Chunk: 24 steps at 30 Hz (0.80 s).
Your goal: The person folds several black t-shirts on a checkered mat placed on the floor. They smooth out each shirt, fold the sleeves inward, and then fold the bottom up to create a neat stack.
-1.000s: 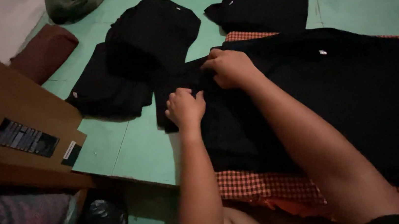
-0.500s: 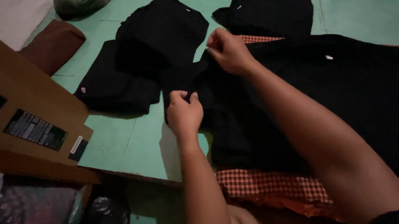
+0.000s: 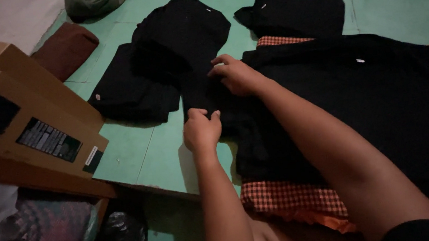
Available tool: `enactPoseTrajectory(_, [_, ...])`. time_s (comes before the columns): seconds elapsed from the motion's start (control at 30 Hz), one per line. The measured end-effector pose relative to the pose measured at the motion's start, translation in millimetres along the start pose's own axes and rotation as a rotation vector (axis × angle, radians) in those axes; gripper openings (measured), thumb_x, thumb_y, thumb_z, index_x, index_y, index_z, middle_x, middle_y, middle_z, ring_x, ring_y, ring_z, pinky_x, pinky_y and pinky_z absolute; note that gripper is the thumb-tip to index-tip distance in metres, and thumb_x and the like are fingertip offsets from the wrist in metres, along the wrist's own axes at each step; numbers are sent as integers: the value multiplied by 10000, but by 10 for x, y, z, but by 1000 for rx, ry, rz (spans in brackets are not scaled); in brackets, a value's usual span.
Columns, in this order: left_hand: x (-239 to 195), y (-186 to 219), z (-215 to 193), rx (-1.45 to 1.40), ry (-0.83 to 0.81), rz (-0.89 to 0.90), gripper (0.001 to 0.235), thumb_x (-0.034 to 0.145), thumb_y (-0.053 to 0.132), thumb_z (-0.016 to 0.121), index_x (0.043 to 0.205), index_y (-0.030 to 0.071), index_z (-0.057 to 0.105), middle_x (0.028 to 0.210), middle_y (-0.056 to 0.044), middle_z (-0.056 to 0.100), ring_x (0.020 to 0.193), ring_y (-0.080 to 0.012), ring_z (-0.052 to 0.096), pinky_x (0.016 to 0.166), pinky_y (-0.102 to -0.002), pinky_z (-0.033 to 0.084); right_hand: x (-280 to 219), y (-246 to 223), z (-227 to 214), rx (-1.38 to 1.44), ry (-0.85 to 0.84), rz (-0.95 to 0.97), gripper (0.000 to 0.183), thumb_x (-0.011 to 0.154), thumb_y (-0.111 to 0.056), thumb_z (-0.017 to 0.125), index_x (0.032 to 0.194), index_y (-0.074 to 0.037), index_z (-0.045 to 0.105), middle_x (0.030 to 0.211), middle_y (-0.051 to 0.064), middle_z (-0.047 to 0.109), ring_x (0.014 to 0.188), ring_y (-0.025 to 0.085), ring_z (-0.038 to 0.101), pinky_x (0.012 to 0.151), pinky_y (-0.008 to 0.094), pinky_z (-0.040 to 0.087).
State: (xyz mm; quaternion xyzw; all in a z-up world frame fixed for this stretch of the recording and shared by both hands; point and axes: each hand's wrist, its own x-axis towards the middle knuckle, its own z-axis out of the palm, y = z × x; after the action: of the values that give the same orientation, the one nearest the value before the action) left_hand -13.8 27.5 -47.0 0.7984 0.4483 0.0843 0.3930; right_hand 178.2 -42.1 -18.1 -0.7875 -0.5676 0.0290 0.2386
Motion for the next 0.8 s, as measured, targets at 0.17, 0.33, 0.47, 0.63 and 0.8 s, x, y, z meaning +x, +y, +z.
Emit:
enactPoseTrajectory(0.17, [-155, 157, -58, 33, 164, 161, 345, 893, 385, 705, 1168, 190, 632, 1144, -109, 680, 1145, -374, 638, 903, -556, 546, -328, -285, -563, -138, 90, 4, 291, 927, -88, 659, 1215, -117, 686, 1384, 177, 560, 1190, 422, 637, 950, 492, 557])
enactPoseTrajectory(0.33, [-126, 352, 6, 26, 310, 670, 219, 940, 221, 653, 1144, 216, 732, 1111, -81, 700, 1104, -371, 656, 908, -535, 532, -913, 205, -901, -379, 224, 9, 293, 852, -216, 656, 1130, -128, 685, 1166, 182, 664, 1050, 419, 684, 802, 503, 576])
enactPoseTrajectory(0.47, [-74, 436, 49, 113, -6, 565, 490, 1015, 372, 569, 1471, 195, 548, 1555, -179, 447, 1491, -374, 340, 1200, -637, 205, -1122, 598, -1104, -580, -36, 391, 487, 802, -388, 662, 1264, -236, 680, 1274, 120, 636, 1122, 374, 656, 875, 485, 569])
enactPoseTrajectory(0.63, [-37, 504, 83, 251, -138, 442, 623, 1012, 526, 524, 1567, 263, 421, 1696, -156, 234, 1588, -343, 151, 1206, -707, 81, -1294, 774, -1067, -493, 103, 356, 661, 798, -207, 731, 1447, -228, 608, 1431, 154, 534, 1323, 412, 529, 1053, 481, 471])
enactPoseTrajectory(0.8, [-152, 615, 32, 136, 39, 676, 444, 1057, 348, 511, 1474, 203, 560, 1555, -149, 492, 1494, -344, 370, 1156, -749, 117, -1393, 818, -813, -810, 563, -39, 341, 792, -219, 670, 1122, -178, 744, 1148, 88, 628, 1068, 323, 600, 799, 388, 499])
